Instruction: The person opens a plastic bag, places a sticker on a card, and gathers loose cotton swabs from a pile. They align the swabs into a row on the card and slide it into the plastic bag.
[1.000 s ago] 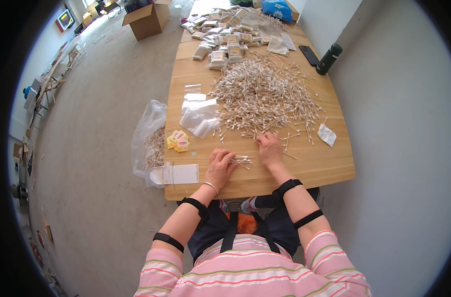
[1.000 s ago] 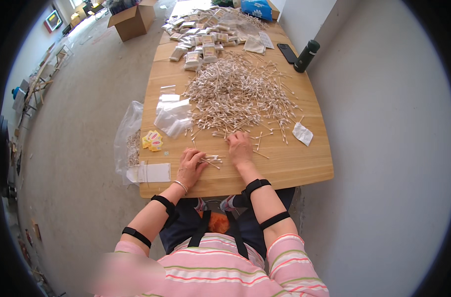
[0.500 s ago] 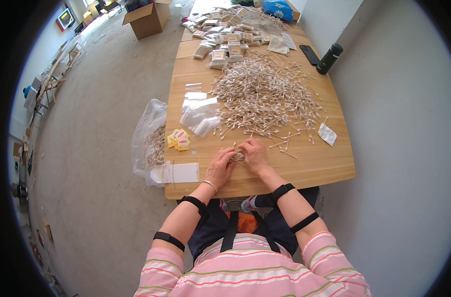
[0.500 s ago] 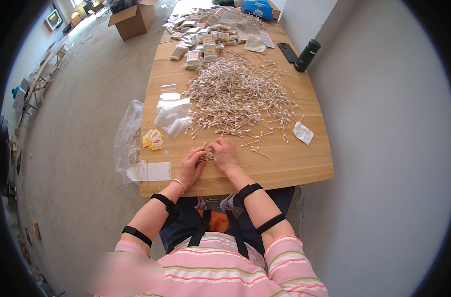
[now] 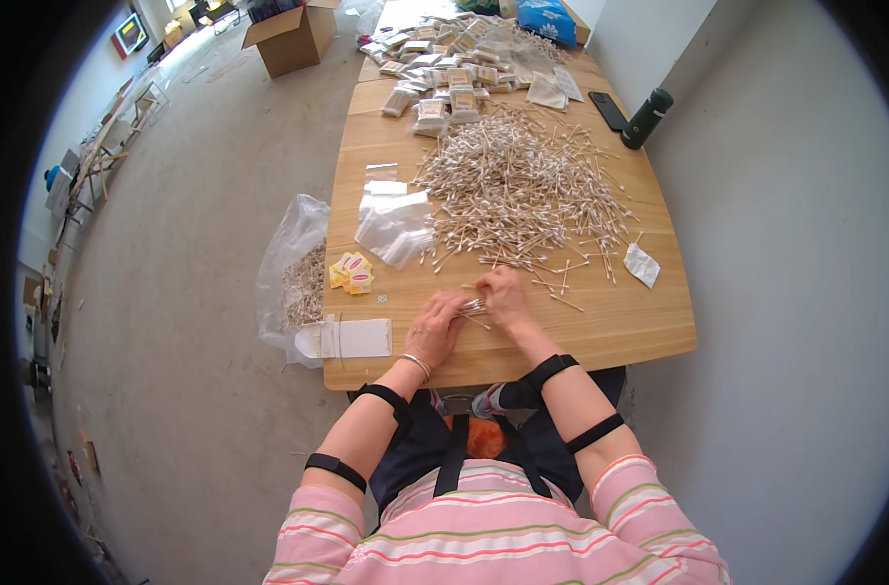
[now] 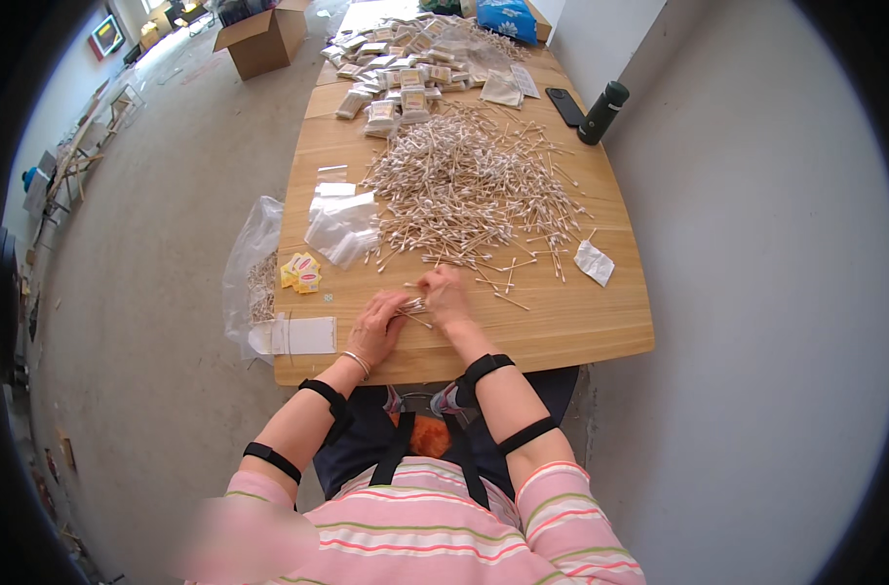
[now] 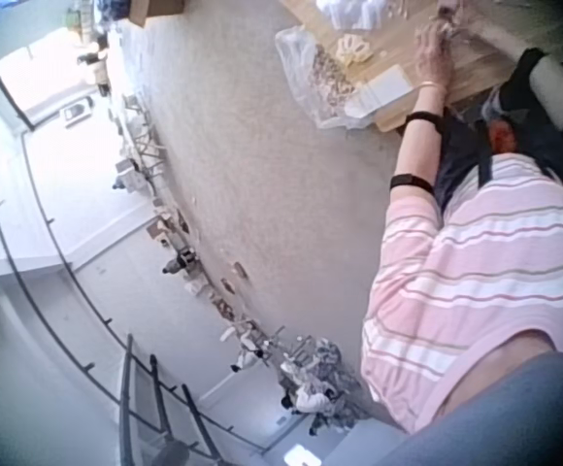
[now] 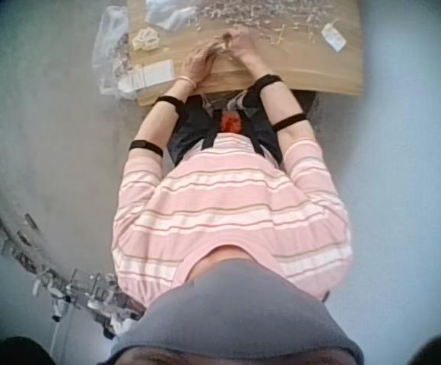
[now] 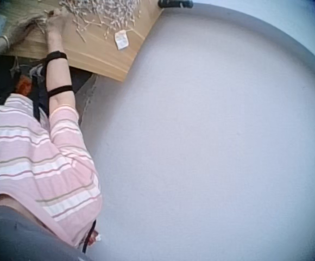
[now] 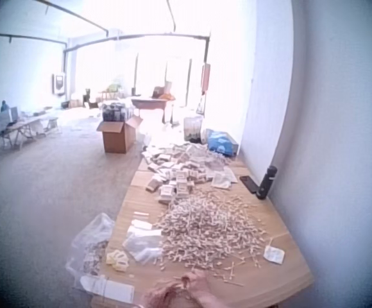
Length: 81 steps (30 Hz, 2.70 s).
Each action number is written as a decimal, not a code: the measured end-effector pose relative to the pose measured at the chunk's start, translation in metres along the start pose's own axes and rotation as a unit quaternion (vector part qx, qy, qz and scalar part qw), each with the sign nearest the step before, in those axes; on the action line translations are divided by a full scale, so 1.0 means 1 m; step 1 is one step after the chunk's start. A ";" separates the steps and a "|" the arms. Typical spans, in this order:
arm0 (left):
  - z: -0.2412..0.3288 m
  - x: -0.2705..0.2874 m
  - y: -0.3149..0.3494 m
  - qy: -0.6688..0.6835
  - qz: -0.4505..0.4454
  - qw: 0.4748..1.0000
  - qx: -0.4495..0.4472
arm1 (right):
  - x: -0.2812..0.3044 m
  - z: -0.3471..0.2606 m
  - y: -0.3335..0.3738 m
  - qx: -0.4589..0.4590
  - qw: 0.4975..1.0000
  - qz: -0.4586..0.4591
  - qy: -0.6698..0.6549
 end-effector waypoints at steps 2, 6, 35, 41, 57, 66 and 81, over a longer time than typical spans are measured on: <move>0.005 0.009 -0.003 -0.001 0.035 0.999 0.036 | -0.013 -0.011 0.005 -0.002 0.999 -0.041 -0.026; -0.010 0.024 0.005 0.008 0.084 0.994 0.075 | -0.004 -0.039 0.025 0.003 0.998 -0.051 0.035; -0.004 0.029 0.031 -0.018 0.017 0.996 0.091 | 0.002 -0.070 0.117 0.157 0.940 -0.217 0.212; 0.004 0.029 0.026 -0.056 -0.064 0.993 0.078 | 0.013 -0.064 0.078 0.147 0.971 -0.116 0.151; -0.004 0.013 0.009 -0.139 -0.111 0.982 0.059 | 0.018 -0.011 0.043 0.034 0.994 -0.086 0.048; -0.006 0.001 0.016 -0.053 -0.075 0.993 0.074 | 0.033 -0.007 0.031 -0.030 0.984 -0.143 -0.103; -0.028 0.018 0.003 0.335 0.063 0.866 0.366 | 0.012 -0.040 0.047 -0.091 0.962 -0.112 -0.232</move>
Point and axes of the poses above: each hand's wrist, its own y-axis away from the middle knuckle, its own x-axis out of the back of the hand, z = x × y, the point moved 7 cm from there along -y, towards the middle knuckle, and after that the axes turned 9 degrees about z, right-handed, at the moved point
